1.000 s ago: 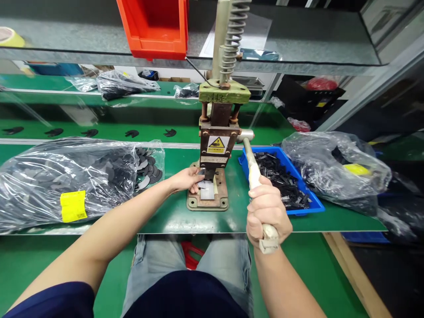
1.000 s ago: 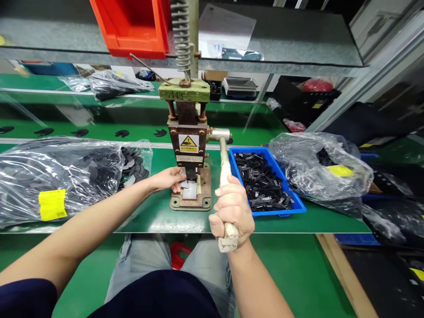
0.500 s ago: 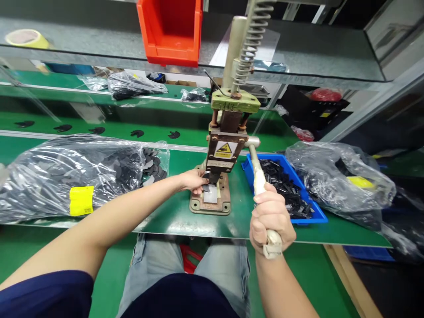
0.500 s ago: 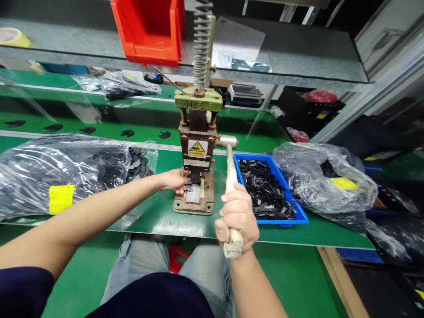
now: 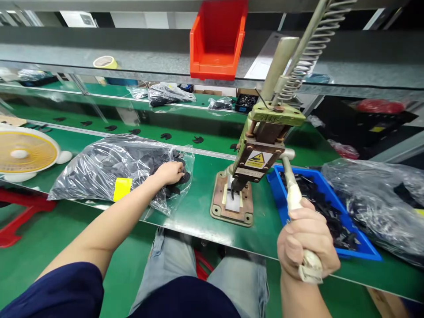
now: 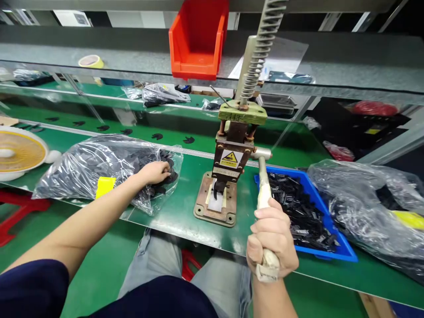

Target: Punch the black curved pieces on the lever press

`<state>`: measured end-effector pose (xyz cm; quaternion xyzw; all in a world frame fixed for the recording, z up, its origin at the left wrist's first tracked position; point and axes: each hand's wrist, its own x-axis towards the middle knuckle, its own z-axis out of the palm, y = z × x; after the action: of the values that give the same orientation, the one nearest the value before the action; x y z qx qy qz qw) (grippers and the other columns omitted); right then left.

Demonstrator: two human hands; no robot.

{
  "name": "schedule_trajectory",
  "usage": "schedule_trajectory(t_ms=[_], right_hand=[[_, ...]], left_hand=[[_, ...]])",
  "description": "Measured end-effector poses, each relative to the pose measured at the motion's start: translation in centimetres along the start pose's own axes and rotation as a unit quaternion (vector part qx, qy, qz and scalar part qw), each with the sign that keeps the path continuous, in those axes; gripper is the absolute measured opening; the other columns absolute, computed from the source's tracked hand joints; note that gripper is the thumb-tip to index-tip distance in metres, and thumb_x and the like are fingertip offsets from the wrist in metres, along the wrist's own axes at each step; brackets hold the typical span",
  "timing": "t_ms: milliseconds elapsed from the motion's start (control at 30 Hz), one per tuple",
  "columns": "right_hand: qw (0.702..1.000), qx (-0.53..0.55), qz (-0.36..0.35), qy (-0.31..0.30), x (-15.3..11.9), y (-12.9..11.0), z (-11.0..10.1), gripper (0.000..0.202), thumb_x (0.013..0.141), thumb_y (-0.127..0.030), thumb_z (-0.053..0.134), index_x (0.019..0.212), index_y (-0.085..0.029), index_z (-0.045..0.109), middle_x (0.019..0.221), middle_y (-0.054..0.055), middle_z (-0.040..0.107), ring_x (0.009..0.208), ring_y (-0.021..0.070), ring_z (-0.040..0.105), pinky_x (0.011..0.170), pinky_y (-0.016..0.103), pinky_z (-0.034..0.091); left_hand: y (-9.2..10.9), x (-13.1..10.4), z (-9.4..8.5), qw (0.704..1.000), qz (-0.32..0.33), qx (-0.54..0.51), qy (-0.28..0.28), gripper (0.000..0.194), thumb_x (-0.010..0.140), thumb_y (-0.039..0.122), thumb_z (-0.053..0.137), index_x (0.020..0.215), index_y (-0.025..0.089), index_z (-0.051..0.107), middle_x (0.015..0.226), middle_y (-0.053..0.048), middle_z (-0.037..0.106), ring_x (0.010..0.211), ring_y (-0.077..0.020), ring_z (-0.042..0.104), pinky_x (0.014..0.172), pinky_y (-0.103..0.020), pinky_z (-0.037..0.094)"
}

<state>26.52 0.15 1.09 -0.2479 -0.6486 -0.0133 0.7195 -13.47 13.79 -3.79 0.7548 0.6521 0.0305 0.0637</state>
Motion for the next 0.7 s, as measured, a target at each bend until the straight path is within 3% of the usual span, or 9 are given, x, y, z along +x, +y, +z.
schedule_trajectory(t_ms=[100, 300, 367, 467, 600, 700], right_hand=[[1.000, -0.002, -0.003, 0.014, 0.1, 0.0, 0.2, 0.026, 0.084, -0.027, 0.073, 0.064, -0.022, 0.057, 0.067, -0.002, 0.062, 0.078, 0.0202, 0.067, 0.099, 0.062, 0.056], [1.000, -0.011, -0.002, 0.002, 0.2, -0.2, 0.2, 0.026, 0.086, -0.026, 0.072, 0.065, -0.022, 0.056, 0.067, -0.002, 0.062, 0.078, 0.0197, 0.066, 0.101, 0.063, 0.056], [1.000, -0.012, -0.001, -0.002, 0.3, -0.3, 0.2, 0.024, 0.084, -0.025, 0.072, 0.066, -0.022, 0.057, 0.068, -0.002, 0.062, 0.078, 0.0201, 0.066, 0.100, 0.063, 0.056], [1.000, -0.012, -0.001, -0.007, 0.4, -0.4, 0.1, 0.022, 0.083, -0.025, 0.071, 0.066, -0.023, 0.058, 0.068, -0.003, 0.062, 0.078, 0.0210, 0.065, 0.099, 0.065, 0.055], [1.000, -0.018, 0.006, -0.005, 0.3, -0.5, 0.1, 0.022, 0.084, -0.028, 0.070, 0.065, -0.024, 0.058, 0.067, -0.003, 0.061, 0.077, 0.0214, 0.064, 0.099, 0.066, 0.055], [1.000, -0.023, 0.011, -0.001, 0.3, -0.6, 0.2, 0.024, 0.085, -0.030, 0.070, 0.066, -0.024, 0.058, 0.067, -0.002, 0.061, 0.078, 0.0209, 0.064, 0.102, 0.065, 0.054]], left_hand=[[-1.3, -0.1, 0.7, 0.998, 0.035, 0.037, -0.023, 0.032, 0.091, 0.043, 0.069, 0.115, 0.021, 0.070, 0.117, -0.012, 0.075, 0.111, -0.0307, 0.069, 0.096, -0.038, 0.051], [0.3, 0.2, 2.0, 0.996, 0.056, 0.046, -0.055, 0.039, 0.088, 0.038, 0.073, 0.123, 0.020, 0.066, 0.114, -0.014, 0.075, 0.112, -0.0326, 0.068, 0.097, -0.039, 0.050], [0.8, 0.5, 1.8, 0.996, 0.048, 0.021, -0.067, 0.035, 0.085, 0.035, 0.075, 0.116, 0.022, 0.066, 0.106, -0.011, 0.075, 0.105, -0.0307, 0.069, 0.092, -0.036, 0.049], [1.7, 0.4, 1.3, 0.997, 0.057, -0.025, -0.037, 0.017, 0.085, 0.034, 0.073, 0.093, 0.023, 0.064, 0.089, -0.007, 0.071, 0.090, -0.0277, 0.069, 0.083, -0.033, 0.047], [3.8, -0.4, 1.4, 0.982, 0.052, -0.182, -0.003, 0.024, 0.089, 0.034, 0.065, 0.075, 0.024, 0.049, 0.068, 0.000, 0.060, 0.071, -0.0211, 0.063, 0.068, -0.029, 0.043], [5.9, -1.1, 2.3, 0.927, 0.036, -0.371, -0.042, 0.031, 0.087, 0.037, 0.068, 0.072, 0.024, 0.043, 0.064, 0.004, 0.056, 0.064, -0.0162, 0.060, 0.061, -0.025, 0.041]])
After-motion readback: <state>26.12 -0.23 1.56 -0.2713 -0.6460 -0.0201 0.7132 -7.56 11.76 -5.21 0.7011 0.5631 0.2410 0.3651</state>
